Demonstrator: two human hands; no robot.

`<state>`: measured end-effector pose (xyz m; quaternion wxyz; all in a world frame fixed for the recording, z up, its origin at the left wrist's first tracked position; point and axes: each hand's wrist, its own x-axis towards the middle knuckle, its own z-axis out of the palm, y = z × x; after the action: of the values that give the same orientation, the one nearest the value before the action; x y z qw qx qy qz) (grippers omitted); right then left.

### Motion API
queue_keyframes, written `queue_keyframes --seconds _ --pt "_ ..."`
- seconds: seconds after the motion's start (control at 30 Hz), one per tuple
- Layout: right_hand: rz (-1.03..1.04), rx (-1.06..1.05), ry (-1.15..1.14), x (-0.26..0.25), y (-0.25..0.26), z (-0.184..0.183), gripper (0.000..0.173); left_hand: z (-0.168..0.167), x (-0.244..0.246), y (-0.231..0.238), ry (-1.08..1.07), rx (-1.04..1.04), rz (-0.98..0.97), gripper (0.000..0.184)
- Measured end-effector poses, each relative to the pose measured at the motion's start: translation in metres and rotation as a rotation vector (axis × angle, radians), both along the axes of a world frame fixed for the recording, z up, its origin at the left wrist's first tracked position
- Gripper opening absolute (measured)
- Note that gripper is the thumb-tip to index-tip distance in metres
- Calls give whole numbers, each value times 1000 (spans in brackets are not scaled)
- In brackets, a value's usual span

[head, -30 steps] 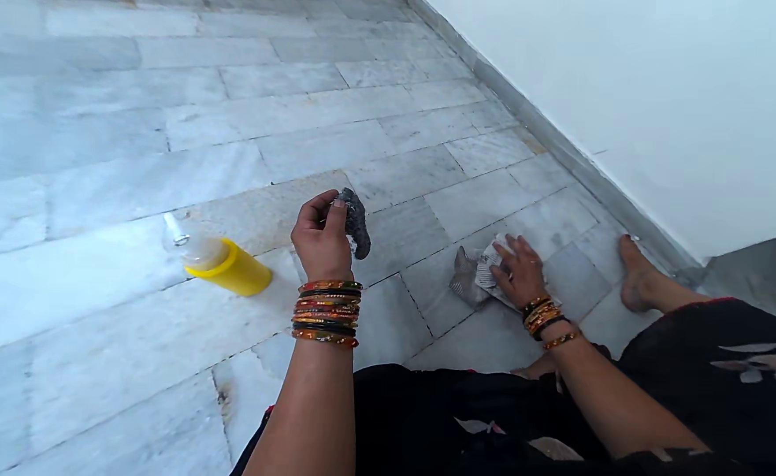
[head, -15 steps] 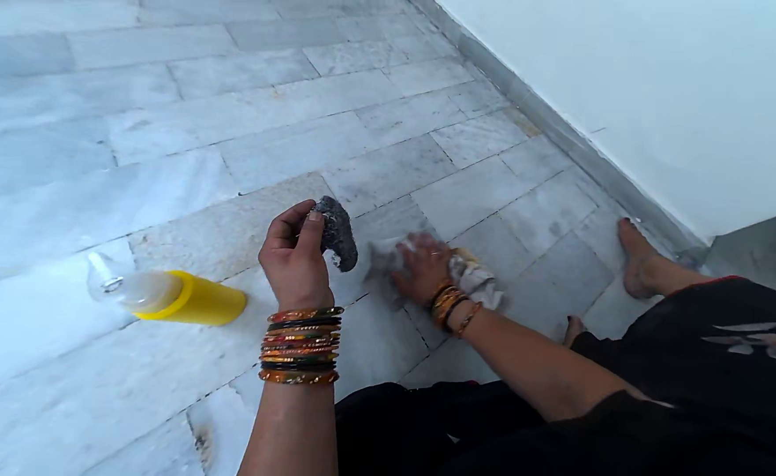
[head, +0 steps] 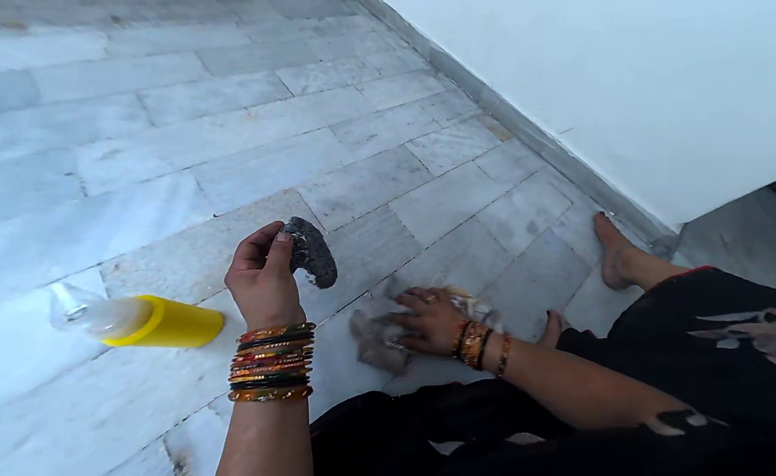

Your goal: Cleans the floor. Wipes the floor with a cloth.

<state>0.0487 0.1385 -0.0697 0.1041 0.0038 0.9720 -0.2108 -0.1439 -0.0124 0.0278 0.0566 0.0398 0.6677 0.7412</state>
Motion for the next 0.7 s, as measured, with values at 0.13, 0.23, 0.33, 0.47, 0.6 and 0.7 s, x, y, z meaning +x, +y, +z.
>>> queue_keyframes --seconds 0.13,0.23,0.33,0.47,0.6,0.7 --pt "-55 168 365 61 67 -31 38 -2 4 4 -2 -28 -19 20" --pt "-94 249 368 65 109 -36 43 -5 7 8 -1 -57 -42 21" --pt "-197 298 320 47 145 -39 46 -8 9 10 7 -77 -63 22" --pt "-594 312 54 17 202 -28 50 -9 9 10 -4 -80 -63 20" --pt "-1134 192 12 -1 252 -14 53 -12 7 12 -17 -88 -66 20" --pt "-1357 123 62 -26 257 -9 58 -10 6 13 -44 -69 -70 20"
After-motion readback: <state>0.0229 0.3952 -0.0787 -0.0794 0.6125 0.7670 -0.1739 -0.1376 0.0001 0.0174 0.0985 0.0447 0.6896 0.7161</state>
